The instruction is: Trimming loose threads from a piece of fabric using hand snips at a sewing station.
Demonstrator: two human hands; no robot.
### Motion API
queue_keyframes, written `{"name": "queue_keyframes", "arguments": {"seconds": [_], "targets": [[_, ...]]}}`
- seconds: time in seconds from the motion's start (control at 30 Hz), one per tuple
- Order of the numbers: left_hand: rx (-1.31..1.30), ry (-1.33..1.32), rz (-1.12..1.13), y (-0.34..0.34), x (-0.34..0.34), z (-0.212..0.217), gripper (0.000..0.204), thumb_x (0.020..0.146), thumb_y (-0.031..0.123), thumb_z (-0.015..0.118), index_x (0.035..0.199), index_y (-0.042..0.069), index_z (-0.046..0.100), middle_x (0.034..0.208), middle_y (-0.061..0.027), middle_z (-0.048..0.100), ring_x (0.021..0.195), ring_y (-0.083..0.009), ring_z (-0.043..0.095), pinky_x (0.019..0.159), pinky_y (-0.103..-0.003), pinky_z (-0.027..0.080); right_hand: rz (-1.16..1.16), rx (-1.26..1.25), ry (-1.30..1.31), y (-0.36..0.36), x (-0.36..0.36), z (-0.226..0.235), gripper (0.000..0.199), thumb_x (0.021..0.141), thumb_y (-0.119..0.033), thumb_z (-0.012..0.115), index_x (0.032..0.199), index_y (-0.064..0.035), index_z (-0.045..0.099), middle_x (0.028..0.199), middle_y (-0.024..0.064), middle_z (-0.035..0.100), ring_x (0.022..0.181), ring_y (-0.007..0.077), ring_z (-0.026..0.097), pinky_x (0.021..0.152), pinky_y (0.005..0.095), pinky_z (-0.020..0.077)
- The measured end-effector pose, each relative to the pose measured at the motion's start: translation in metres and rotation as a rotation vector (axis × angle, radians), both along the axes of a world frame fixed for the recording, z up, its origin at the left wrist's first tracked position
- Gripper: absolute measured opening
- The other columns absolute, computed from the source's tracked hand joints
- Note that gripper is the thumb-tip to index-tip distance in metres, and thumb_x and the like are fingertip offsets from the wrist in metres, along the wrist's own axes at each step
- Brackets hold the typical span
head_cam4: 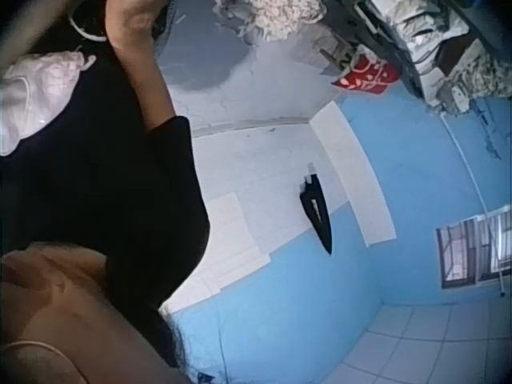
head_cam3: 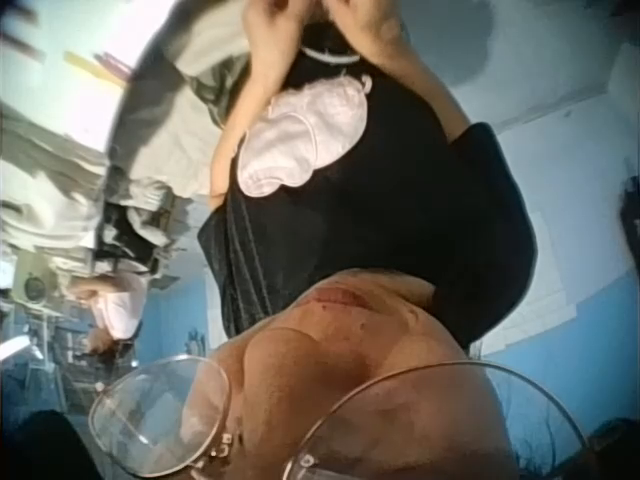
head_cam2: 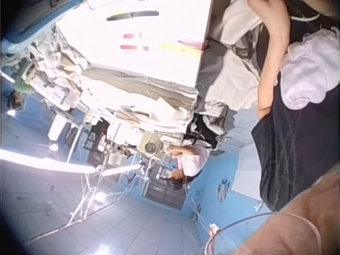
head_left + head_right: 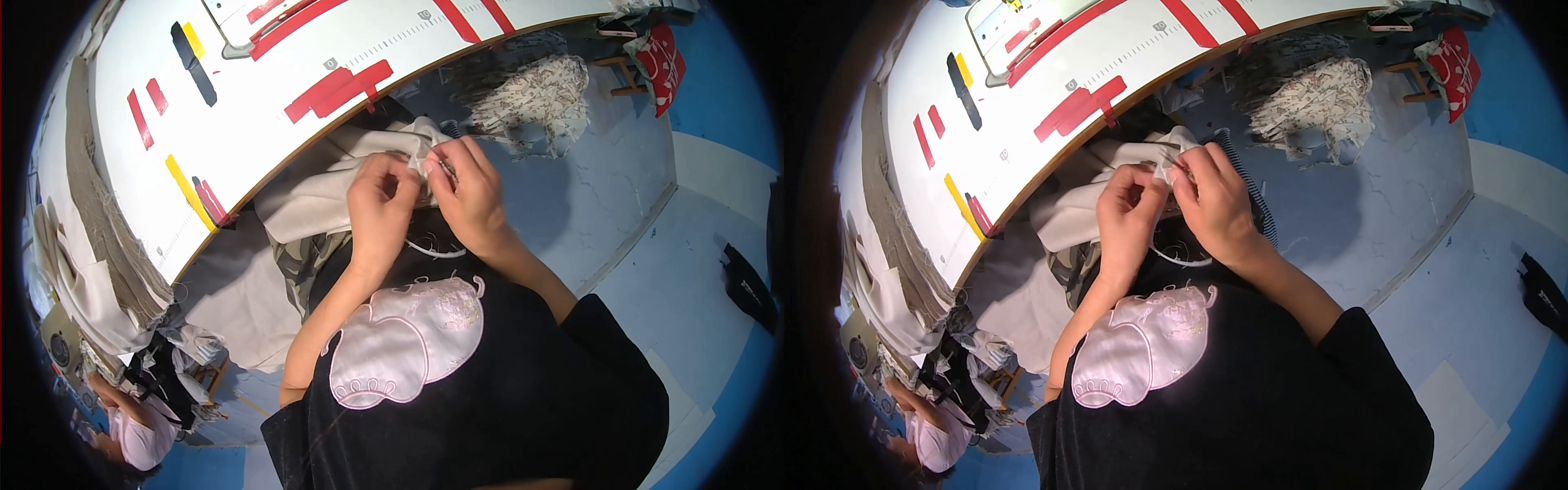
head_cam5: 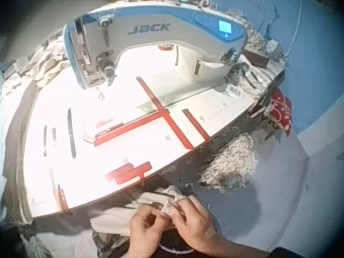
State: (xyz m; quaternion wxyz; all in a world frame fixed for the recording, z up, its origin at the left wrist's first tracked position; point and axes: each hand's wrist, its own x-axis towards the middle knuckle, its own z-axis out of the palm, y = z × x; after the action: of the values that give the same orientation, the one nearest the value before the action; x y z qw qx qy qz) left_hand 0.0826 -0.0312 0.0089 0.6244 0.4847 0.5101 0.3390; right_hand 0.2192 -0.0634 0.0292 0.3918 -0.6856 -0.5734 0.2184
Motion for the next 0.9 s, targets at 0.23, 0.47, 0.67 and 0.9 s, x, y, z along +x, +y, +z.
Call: {"name": "queue_keyframes", "arguments": {"seconds": [0.23, 0.47, 0.67, 0.9], "targets": [[-0.176, -0.243, 0.187, 0.0, 0.001, 0.002, 0.006, 0.092, 0.001, 0.061, 0.088, -0.001, 0.057, 0.093, -0.004, 0.059, 0.077, -0.0092, 0.057, 0.069, -0.023, 0.048, -0.069, -0.045, 0.15, 0.002, 0.0, 0.0, 0.012, 0.087, -0.003, 0.065, 0.092, 0.004, 0.057, 0.087, 0.0164, 0.058, 0.075, 0.0329, 0.06, 0.067, 0.0376, 0.0489], [-0.249, -0.273, -0.013, 0.003, -0.001, 0.009, 0.009, 0.092, 0.001, 0.061, 0.099, -0.003, 0.057, 0.095, -0.0059, 0.062, 0.082, -0.0113, 0.064, 0.074, -0.024, 0.051, -0.126, -0.097, 0.29, 0.003, -0.001, 0.003, 0.015, 0.088, -0.002, 0.065, 0.1, 0.0021, 0.057, 0.09, 0.0158, 0.061, 0.075, 0.0312, 0.063, 0.068, 0.0362, 0.0501], [-0.368, -0.306, 0.023, 0.009, -0.004, 0.01, 0.01, 0.091, 0.001, 0.062, 0.1, -0.003, 0.06, 0.092, -0.0057, 0.064, 0.083, -0.0107, 0.063, 0.076, -0.023, 0.05, 0.054, -0.079, 0.049, -0.016, 0.006, 0.024, 0.016, 0.09, -0.003, 0.062, 0.104, 0.0001, 0.055, 0.094, 0.0182, 0.062, 0.08, 0.0364, 0.064, 0.07, 0.0403, 0.0511], [-0.402, -0.254, 0.056, 0.012, -0.005, 0.011, 0.01, 0.092, 0.008, 0.063, 0.096, -0.002, 0.063, 0.086, -0.0038, 0.065, 0.078, -0.0098, 0.058, 0.076, -0.024, 0.047, 0.128, -0.145, 0.054, -0.031, 0.007, 0.018, 0.015, 0.09, -0.003, 0.061, 0.104, -0.001, 0.054, 0.094, 0.0184, 0.058, 0.081, 0.0395, 0.059, 0.071, 0.0432, 0.0492]]}}
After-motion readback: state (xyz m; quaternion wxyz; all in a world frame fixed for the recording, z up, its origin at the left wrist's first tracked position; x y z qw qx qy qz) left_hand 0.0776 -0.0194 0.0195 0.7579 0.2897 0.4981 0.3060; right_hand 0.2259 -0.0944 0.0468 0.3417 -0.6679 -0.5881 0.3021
